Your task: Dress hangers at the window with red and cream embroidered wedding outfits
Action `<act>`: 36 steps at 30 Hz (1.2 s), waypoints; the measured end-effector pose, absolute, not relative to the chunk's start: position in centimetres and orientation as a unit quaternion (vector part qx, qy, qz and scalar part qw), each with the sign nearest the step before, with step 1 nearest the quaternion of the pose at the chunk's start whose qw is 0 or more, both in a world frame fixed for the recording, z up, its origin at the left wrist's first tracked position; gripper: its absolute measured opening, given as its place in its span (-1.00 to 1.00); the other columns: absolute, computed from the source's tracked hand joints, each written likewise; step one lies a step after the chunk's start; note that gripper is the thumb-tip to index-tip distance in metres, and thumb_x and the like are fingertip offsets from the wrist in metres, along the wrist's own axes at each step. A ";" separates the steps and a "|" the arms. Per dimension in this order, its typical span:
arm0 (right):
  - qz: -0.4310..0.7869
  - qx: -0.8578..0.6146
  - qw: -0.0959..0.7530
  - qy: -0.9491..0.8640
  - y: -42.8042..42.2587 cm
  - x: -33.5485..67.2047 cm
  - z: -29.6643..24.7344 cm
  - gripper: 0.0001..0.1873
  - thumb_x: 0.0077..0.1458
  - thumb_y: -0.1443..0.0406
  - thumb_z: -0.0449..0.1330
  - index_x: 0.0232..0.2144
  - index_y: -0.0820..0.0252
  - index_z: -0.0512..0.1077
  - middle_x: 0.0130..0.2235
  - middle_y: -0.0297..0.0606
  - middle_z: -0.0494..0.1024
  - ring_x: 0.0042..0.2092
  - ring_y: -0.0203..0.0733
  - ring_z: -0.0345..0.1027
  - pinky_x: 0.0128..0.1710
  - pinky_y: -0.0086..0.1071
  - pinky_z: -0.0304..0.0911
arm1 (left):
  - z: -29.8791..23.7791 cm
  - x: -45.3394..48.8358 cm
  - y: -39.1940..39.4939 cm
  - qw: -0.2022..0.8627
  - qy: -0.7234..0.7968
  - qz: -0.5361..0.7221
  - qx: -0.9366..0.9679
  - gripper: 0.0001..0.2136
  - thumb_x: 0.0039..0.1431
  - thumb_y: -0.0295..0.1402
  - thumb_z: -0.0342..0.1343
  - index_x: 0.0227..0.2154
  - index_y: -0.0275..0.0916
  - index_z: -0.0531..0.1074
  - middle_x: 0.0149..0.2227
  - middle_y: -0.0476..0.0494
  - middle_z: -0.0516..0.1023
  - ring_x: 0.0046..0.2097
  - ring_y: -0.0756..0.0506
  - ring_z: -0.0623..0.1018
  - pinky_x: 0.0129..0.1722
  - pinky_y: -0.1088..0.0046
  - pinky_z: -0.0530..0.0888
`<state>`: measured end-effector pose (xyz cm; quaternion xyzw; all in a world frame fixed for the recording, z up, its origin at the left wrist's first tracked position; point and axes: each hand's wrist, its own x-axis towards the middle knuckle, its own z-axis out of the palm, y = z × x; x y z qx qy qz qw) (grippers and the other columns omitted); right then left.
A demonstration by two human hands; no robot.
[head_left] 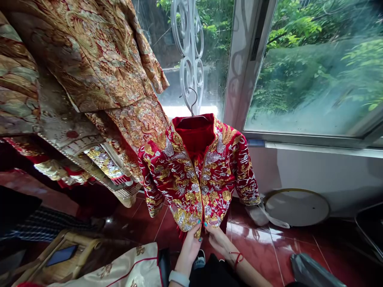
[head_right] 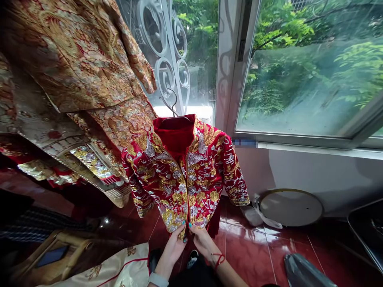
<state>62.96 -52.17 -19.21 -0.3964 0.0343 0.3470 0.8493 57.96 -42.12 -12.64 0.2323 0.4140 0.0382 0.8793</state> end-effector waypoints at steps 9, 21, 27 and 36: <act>0.428 -0.347 0.834 -0.027 -54.6 63.9 -17.6 -0.56 -0.32 0.31 0.49 -0.29 0.23 0.55 -0.20 -0.18 0.63 -0.02 -0.05 0.45 0.15 -0.17 0.13 | -12.4 58.0 -42.1 0.895 0.385 0.016 0.224 -0.74 0.12 -0.61 0.13 -0.11 -0.38 0.51 -0.25 -0.26 0.66 -0.25 -0.16 0.64 -0.14 0.31 0.55; 0.309 -0.359 0.879 0.057 -51.4 62.0 -17.4 -0.55 -0.36 0.28 0.52 -0.29 0.09 0.57 -0.22 -0.28 0.64 -0.12 -0.10 0.47 0.06 -0.25 0.25 | -12.8 58.0 -41.8 0.911 0.351 0.050 0.208 -0.67 0.00 -0.62 0.22 -0.14 -0.26 0.54 -0.23 -0.19 0.68 0.00 -0.19 0.59 0.24 0.26 0.32; 0.313 -0.368 0.872 0.082 -50.9 62.1 -18.0 -0.62 -0.40 0.23 0.53 -0.42 0.14 0.58 -0.31 -0.28 0.64 -0.20 -0.14 0.48 -0.03 -0.30 0.31 | -14.5 57.8 -41.5 0.907 0.334 0.067 0.248 -0.69 -0.18 -0.54 0.39 -0.28 -0.28 0.58 -0.19 -0.22 0.68 0.03 -0.24 0.57 0.28 0.21 0.25; 0.308 -0.371 0.870 0.106 -50.6 62.2 -18.1 -0.73 -0.37 0.25 0.51 -0.53 0.14 0.55 -0.38 -0.30 0.62 -0.26 -0.20 0.45 -0.08 -0.37 0.33 | -14.9 57.9 -41.4 0.896 0.347 0.093 0.261 -0.76 -0.20 -0.57 0.37 -0.39 -0.26 0.57 -0.20 -0.18 0.68 0.00 -0.20 0.58 0.25 0.25 0.27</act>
